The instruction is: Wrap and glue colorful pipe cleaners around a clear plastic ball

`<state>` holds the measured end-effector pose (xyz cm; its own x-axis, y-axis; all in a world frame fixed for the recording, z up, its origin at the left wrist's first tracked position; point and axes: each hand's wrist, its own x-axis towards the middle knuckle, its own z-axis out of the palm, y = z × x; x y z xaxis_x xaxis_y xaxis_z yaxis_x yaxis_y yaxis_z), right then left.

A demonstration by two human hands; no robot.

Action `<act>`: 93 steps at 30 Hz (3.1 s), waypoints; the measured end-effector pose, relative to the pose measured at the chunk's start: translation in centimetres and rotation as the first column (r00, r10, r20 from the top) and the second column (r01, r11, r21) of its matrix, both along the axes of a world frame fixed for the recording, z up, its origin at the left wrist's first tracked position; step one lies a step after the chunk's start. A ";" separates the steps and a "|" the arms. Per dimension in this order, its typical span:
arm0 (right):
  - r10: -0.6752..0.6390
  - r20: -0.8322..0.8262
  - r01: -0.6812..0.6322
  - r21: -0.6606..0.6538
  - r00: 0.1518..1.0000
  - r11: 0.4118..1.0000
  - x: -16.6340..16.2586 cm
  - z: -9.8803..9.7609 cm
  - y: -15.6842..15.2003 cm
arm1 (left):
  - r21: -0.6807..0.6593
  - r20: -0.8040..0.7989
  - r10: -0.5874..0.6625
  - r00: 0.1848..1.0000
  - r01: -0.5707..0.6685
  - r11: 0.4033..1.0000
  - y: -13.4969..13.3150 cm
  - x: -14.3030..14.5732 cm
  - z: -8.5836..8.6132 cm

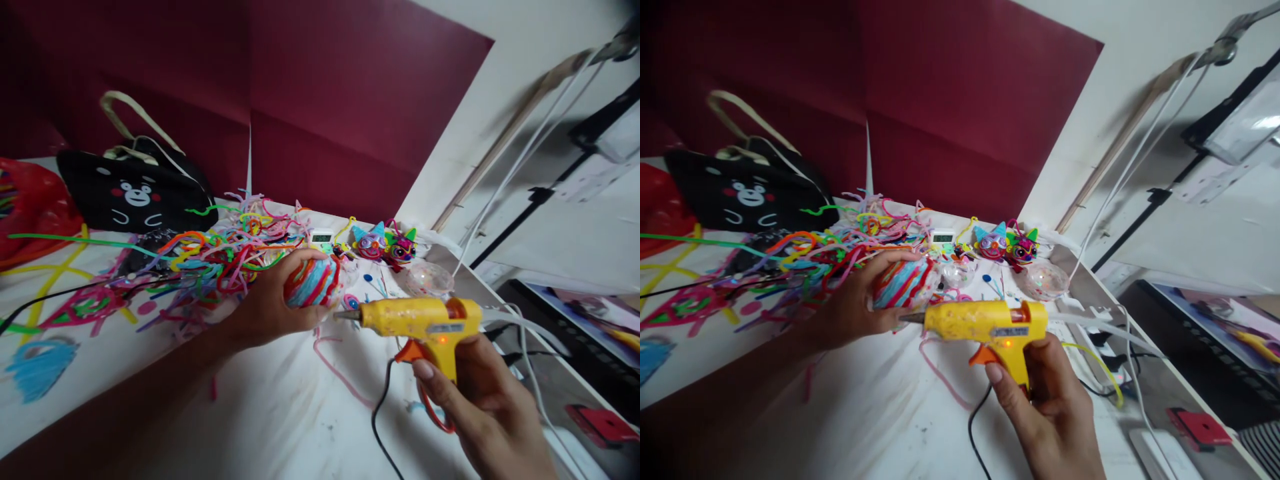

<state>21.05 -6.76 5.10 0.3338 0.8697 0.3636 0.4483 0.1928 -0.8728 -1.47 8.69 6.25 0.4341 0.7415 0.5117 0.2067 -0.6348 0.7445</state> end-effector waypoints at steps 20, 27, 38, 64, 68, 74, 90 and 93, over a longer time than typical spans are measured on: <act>-0.093 -0.036 0.096 0.094 0.995 0.991 -0.3 -4.0 -0.5 | -0.055 0.004 -0.121 0.993 0.121 0.991 -0.5 0.0 -0.1; 0.033 0.271 -0.066 0.116 0.962 0.991 1.5 -4.2 -0.4 | -0.121 0.014 -0.121 0.993 0.121 0.985 -0.6 0.3 -0.1; -0.035 0.359 -0.052 0.229 0.933 0.972 0.9 -4.3 -0.2 | -0.241 0.001 -0.129 0.992 0.125 0.963 -0.9 0.3 -0.1; -0.137 0.410 0.044 0.230 0.902 0.972 1.7 -5.9 -0.9 | -0.293 0.073 -0.185 0.980 0.198 0.935 -0.8 0.2 -0.4; -0.153 0.367 0.073 0.222 0.917 0.972 1.9 -6.7 -1.3 | -0.292 0.064 -0.173 0.983 0.185 0.938 -0.7 0.1 -0.6; -0.147 0.364 0.081 0.190 0.920 0.978 1.6 -6.6 -1.4 | -0.301 0.095 -0.183 0.979 0.203 0.932 -0.9 0.3 -0.6; -0.190 0.349 0.111 0.235 0.917 0.966 1.5 -6.4 -1.1 | -0.286 0.088 -0.185 0.979 0.202 0.937 -0.8 0.4 -1.3; -0.199 0.348 0.125 0.223 0.916 0.967 1.3 -6.4 -1.3 | -0.299 0.086 -0.177 0.980 0.195 0.934 -0.8 0.5 -1.1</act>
<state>22.32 -8.01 -1.33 0.2758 0.7158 0.6416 0.7673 0.2381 -0.5955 -1.00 7.86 5.11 0.5564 0.7741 0.3020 0.0582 -0.3989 0.9152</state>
